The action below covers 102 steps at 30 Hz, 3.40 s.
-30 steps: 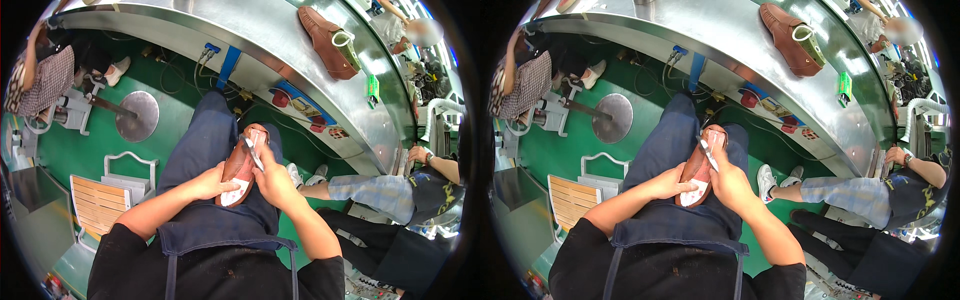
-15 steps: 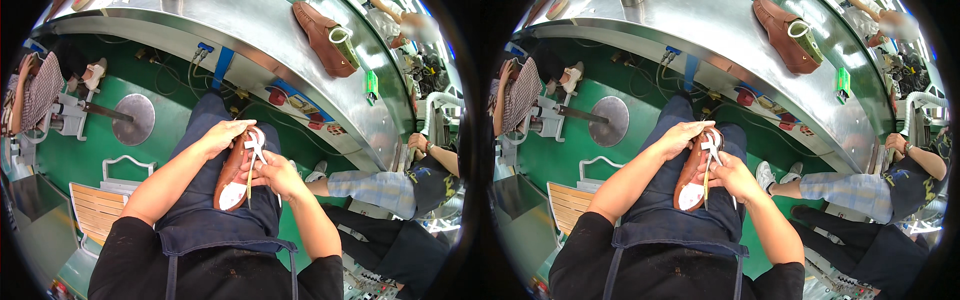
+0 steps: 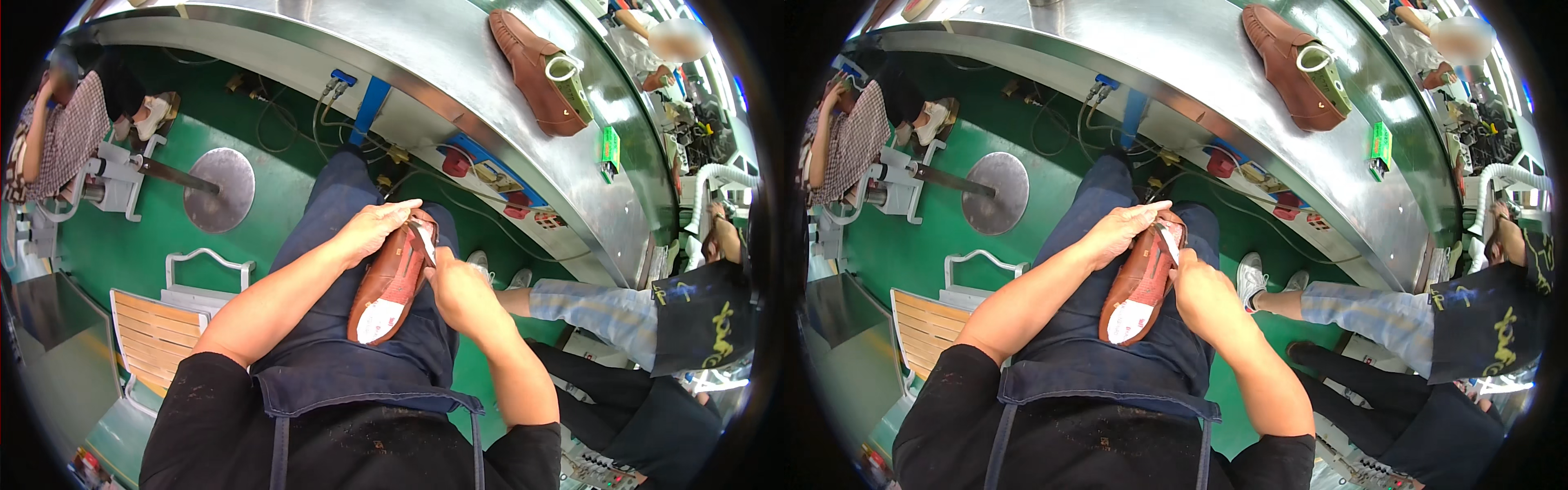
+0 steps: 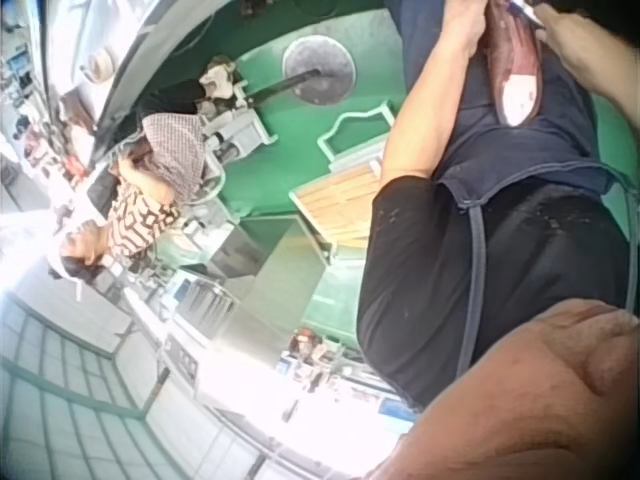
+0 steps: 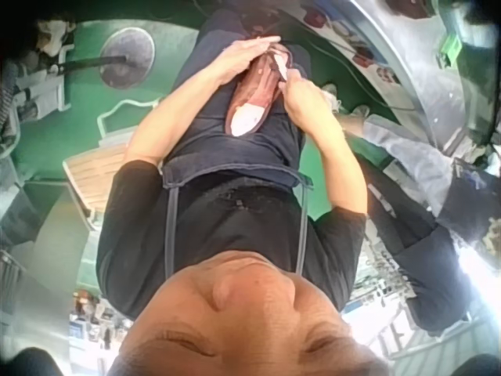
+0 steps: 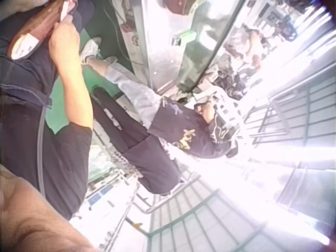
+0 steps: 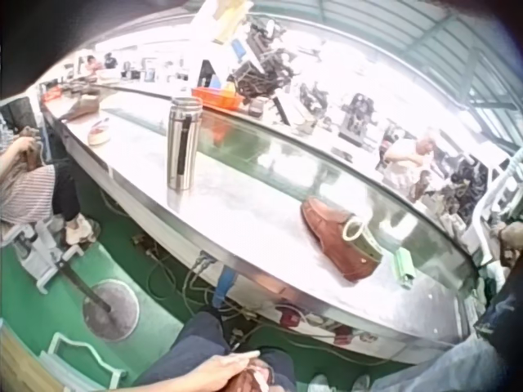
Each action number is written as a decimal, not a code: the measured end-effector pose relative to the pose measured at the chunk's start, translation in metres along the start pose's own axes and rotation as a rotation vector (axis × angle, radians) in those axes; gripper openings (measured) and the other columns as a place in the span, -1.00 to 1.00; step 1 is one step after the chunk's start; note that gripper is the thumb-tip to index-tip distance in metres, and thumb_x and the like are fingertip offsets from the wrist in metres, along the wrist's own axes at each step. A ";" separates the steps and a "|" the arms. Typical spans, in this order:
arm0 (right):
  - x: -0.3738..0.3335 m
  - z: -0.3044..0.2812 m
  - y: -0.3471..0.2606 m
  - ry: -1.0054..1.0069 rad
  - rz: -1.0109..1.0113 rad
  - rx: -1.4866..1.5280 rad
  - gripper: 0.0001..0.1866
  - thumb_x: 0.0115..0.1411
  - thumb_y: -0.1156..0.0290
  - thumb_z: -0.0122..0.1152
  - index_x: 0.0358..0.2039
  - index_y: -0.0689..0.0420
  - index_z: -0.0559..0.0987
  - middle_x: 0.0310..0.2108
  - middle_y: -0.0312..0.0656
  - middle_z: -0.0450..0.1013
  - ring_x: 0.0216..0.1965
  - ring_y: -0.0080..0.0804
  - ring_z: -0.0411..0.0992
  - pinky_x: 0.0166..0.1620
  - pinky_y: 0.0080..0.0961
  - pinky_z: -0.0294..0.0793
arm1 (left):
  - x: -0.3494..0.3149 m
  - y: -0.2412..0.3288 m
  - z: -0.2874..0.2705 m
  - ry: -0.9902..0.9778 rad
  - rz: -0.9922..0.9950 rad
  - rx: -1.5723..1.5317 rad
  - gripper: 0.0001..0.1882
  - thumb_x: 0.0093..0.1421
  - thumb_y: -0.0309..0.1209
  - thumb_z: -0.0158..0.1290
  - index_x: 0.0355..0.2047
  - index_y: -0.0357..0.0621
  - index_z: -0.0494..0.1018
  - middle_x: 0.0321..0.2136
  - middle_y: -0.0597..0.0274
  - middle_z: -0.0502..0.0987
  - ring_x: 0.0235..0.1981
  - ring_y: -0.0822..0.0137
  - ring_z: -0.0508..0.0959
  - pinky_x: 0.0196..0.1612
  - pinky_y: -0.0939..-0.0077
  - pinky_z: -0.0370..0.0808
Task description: Applying glue and components to a shoe sole using various tools in a manufacturing setting.
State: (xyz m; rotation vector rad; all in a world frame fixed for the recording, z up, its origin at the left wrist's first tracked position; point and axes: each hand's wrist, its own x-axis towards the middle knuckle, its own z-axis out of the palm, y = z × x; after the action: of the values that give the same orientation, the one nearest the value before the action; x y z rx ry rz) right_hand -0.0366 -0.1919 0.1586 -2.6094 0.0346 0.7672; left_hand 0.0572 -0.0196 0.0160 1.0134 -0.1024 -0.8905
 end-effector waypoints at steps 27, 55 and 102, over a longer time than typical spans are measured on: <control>0.015 0.002 0.000 0.217 -0.226 0.102 -0.44 0.44 0.49 0.06 0.42 0.16 0.29 -0.22 0.30 0.56 -0.21 0.35 0.57 -0.14 0.10 0.56 | -0.087 -0.046 0.021 0.140 -0.074 0.514 0.14 0.31 0.12 0.19 0.57 -0.30 -0.17 0.45 -0.36 0.11 0.49 -0.14 0.18 0.51 0.17 0.14; -0.071 0.028 0.082 0.211 0.215 0.903 -0.57 0.40 0.37 0.23 0.19 0.28 0.45 -0.33 -0.27 0.51 -0.39 -0.60 0.49 -0.39 -0.54 0.57 | -0.050 -0.046 0.100 -0.083 -0.658 0.133 -0.41 0.48 0.02 0.04 0.25 -0.22 0.42 -0.04 0.00 0.66 -0.32 0.27 0.71 -0.25 0.41 0.67; -0.030 -0.024 0.072 -0.138 0.281 1.311 -0.51 0.34 0.65 0.02 0.28 0.24 0.37 0.03 -0.04 0.52 0.06 -0.19 0.60 0.16 -0.30 0.62 | 0.037 0.035 0.051 0.073 0.328 1.387 -0.74 0.31 -0.18 0.16 -0.25 -0.03 0.74 -0.35 0.07 0.70 -0.22 -0.04 0.69 -0.13 0.05 0.58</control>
State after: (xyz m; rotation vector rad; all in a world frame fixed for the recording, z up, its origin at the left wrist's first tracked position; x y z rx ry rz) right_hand -0.0602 -0.2701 0.1645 -1.3084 0.6370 0.6575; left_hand 0.0792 -0.0728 0.0600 2.2152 -0.8851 -0.3829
